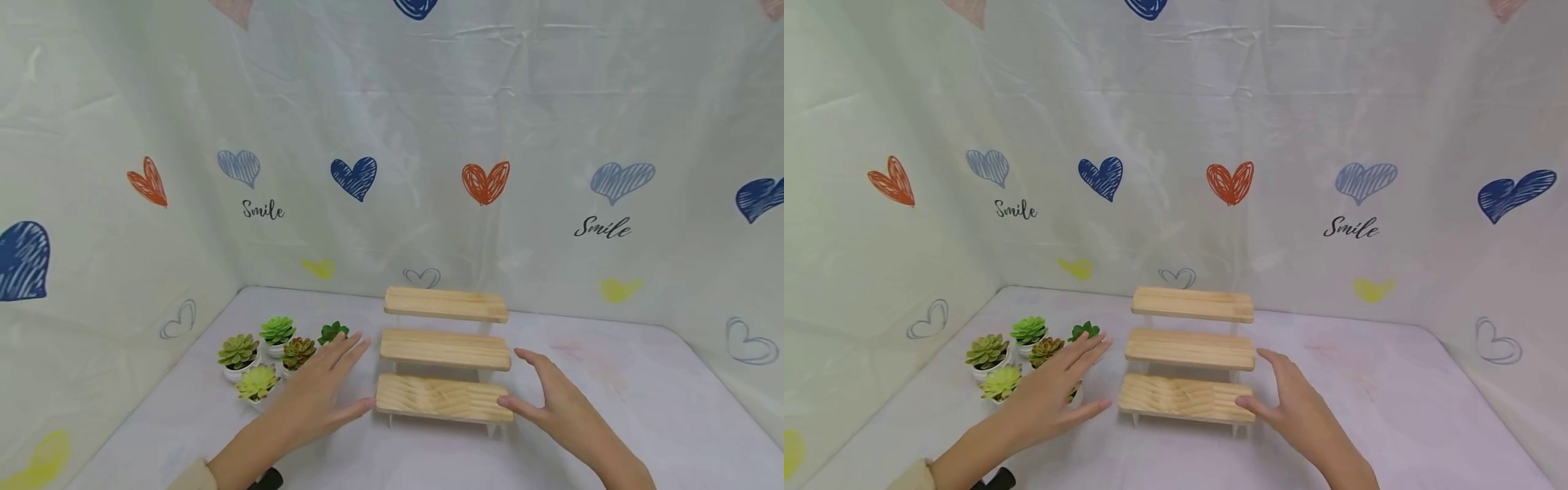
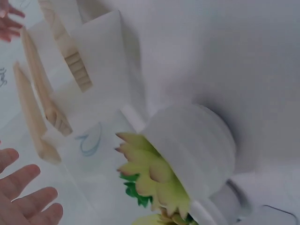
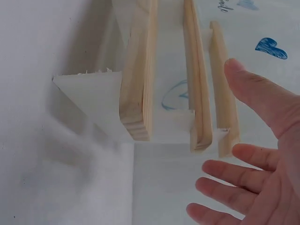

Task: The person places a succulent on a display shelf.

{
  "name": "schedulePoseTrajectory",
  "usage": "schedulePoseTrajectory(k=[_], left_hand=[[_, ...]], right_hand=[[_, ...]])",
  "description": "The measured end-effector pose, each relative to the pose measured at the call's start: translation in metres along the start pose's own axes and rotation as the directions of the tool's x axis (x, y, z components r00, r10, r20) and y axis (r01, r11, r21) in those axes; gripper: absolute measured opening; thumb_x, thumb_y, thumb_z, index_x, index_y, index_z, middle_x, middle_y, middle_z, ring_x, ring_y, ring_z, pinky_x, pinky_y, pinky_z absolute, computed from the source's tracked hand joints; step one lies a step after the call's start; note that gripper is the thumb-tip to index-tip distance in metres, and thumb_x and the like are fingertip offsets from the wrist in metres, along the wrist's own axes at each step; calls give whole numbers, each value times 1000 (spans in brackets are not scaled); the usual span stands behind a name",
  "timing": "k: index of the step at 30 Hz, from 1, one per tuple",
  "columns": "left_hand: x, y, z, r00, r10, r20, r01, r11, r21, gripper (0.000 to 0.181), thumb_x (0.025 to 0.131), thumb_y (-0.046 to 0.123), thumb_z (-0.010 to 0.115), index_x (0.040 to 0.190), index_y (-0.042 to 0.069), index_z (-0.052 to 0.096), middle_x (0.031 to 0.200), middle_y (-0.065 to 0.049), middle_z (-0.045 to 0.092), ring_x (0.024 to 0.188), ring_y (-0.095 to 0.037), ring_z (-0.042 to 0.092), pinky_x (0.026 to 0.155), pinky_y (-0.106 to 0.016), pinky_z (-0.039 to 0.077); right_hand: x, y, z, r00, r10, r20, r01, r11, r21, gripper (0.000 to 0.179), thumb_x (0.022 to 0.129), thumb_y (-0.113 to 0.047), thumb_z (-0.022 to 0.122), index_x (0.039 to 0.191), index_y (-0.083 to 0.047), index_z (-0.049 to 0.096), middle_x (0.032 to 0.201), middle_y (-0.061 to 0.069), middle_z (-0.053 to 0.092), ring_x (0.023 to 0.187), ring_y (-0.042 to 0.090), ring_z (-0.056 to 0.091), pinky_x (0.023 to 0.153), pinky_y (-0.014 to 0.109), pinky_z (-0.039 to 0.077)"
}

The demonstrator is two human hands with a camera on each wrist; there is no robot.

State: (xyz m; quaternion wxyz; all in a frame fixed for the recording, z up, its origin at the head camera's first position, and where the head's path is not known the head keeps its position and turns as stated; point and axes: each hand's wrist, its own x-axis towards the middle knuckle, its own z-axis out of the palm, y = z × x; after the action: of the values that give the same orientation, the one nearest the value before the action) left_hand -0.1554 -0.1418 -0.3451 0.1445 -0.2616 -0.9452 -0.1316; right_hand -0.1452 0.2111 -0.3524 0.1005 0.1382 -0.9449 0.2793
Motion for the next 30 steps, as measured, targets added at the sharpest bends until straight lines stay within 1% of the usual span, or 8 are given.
schedulePoseTrajectory(k=[4, 7, 10, 14, 19, 23, 27, 30], left_hand=[[-12, -4, -2, 997, -54, -55, 53, 998, -30, 76, 82, 55, 62, 145, 23, 33, 149, 1, 35, 136, -28, 34, 98, -51, 43], [-21, -6, -5, 993, -94, -70, 90, 994, -62, 75, 82, 54, 63, 145, 24, 35, 147, 0, 38, 134, -27, 38, 94, -52, 45], [-29, -8, -8, 987, -140, -74, 135, 988, -69, 75, 82, 54, 63, 144, 24, 35, 146, -2, 40, 130, -28, 43, 90, -51, 47], [-38, -8, -14, 975, -212, -66, 206, 975, -85, 73, 82, 55, 61, 144, 25, 35, 145, -1, 42, 125, -27, 49, 85, -48, 51], [-47, -11, -16, 959, -279, -54, 270, 954, -131, 73, 82, 58, 59, 143, 24, 37, 143, -2, 44, 124, -27, 49, 89, -51, 48], [-53, -14, -14, 947, -316, -57, 301, 937, -179, 73, 81, 50, 66, 141, 20, 40, 139, -7, 48, 122, -33, 50, 91, -55, 46], [-59, -18, -11, 932, -362, -24, 348, 909, -230, 72, 80, 42, 70, 140, 14, 42, 136, -13, 50, 123, -39, 47, 93, -58, 42], [-63, -22, -8, 915, -403, 11, 392, 884, -254, 72, 79, 38, 72, 140, 12, 42, 135, -16, 50, 122, -40, 47, 93, -56, 43]], right_hand=[[-3, 10, 2, 994, 60, 92, -65, 996, 58, 78, 80, -50, 66, 136, -3, 40, 135, 20, 48, 124, 43, 42, 92, 60, 39], [-5, 16, 7, 988, 57, 146, -74, 991, 110, 74, 80, -45, 68, 134, -1, 43, 135, 19, 48, 122, 44, 44, 91, 59, 42], [-5, 20, 13, 985, 26, 173, -54, 986, 158, 71, 80, -40, 70, 133, 1, 44, 134, 22, 48, 116, 47, 48, 88, 56, 46], [-3, 24, 20, 987, -47, 155, 16, 980, 199, 67, 80, -34, 71, 129, 6, 47, 128, 23, 52, 110, 42, 54, 86, 48, 49], [-1, 30, 27, 986, -117, 120, 91, 975, 201, 63, 80, -30, 72, 125, 8, 50, 120, 18, 56, 101, 33, 58, 79, 39, 53], [-2, 33, 30, 987, -123, 105, 101, 976, 195, 59, 80, -29, 71, 124, 6, 52, 118, 13, 57, 96, 22, 59, 76, 33, 54], [-2, 34, 32, 988, -126, 93, 106, 975, 197, 56, 80, -29, 72, 122, 4, 53, 116, 11, 58, 94, 13, 58, 74, 29, 54], [-2, 34, 33, 988, -126, 89, 105, 972, 211, 55, 80, -28, 72, 121, 3, 54, 116, 10, 58, 93, 8, 56, 73, 27, 54]])
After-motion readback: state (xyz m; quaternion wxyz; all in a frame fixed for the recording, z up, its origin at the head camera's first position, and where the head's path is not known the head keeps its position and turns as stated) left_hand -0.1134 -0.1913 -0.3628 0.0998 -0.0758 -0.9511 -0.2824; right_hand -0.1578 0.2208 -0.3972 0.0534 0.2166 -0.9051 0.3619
